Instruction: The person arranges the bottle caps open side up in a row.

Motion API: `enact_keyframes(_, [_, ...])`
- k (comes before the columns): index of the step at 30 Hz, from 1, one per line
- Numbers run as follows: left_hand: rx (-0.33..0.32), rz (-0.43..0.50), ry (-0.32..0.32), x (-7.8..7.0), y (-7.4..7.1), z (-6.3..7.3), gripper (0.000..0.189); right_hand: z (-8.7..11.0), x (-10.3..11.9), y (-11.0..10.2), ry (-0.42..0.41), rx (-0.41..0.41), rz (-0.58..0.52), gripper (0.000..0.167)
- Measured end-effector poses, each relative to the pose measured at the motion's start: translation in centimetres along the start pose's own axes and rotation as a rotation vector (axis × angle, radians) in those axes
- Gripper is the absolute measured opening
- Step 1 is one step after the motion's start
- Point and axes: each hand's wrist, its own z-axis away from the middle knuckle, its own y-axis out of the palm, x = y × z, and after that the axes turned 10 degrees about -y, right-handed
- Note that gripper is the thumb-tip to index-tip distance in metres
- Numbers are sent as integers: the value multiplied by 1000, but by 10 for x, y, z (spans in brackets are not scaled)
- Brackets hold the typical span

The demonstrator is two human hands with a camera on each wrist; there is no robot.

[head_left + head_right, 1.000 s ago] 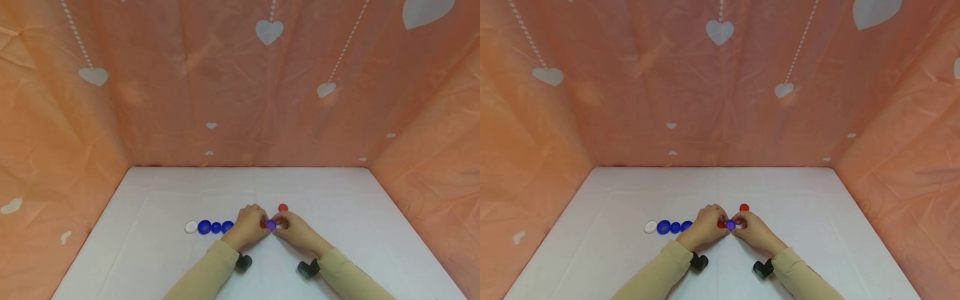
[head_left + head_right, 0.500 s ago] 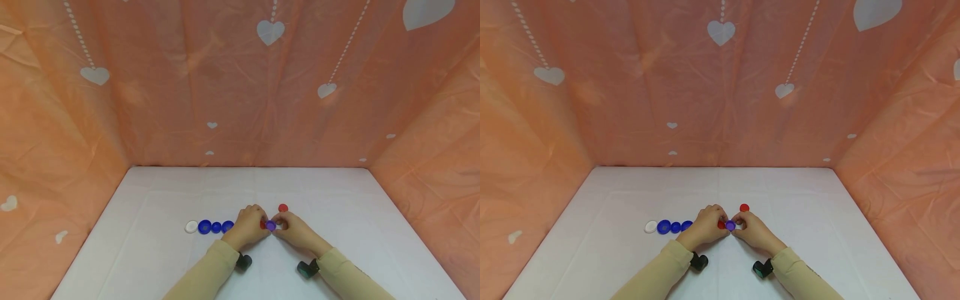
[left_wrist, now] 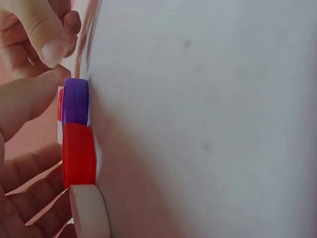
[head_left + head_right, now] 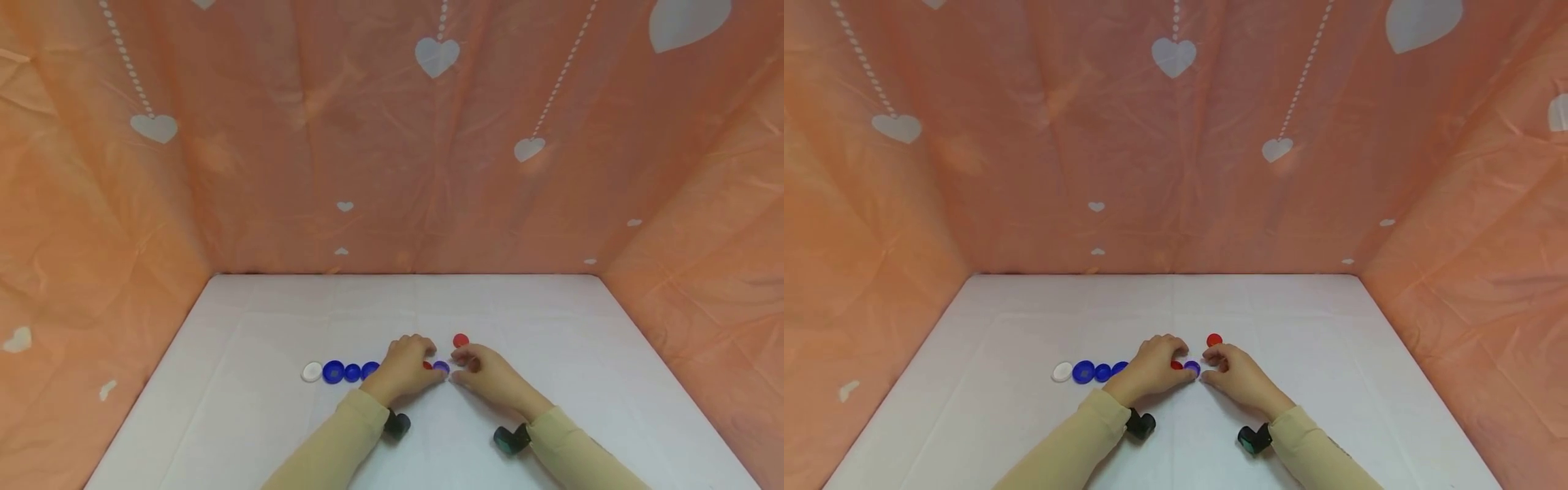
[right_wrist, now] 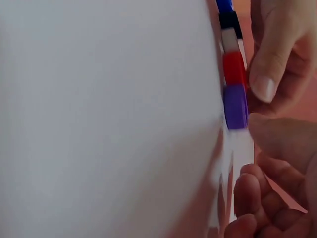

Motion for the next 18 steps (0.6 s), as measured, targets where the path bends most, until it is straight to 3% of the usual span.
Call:
enact_keyframes(6, [-24,1,6,-4,4,-9,48,2,-6,-18,67,-41,-53,33])
enact_keyframes(13, [-32,15,32,-21,6,-21,49,-3,-18,-33,41,-89,-47,37])
enact_keyframes(18, [-28,60,12,-31,7,-29,50,-7,-24,-34,45,-112,-72,39])
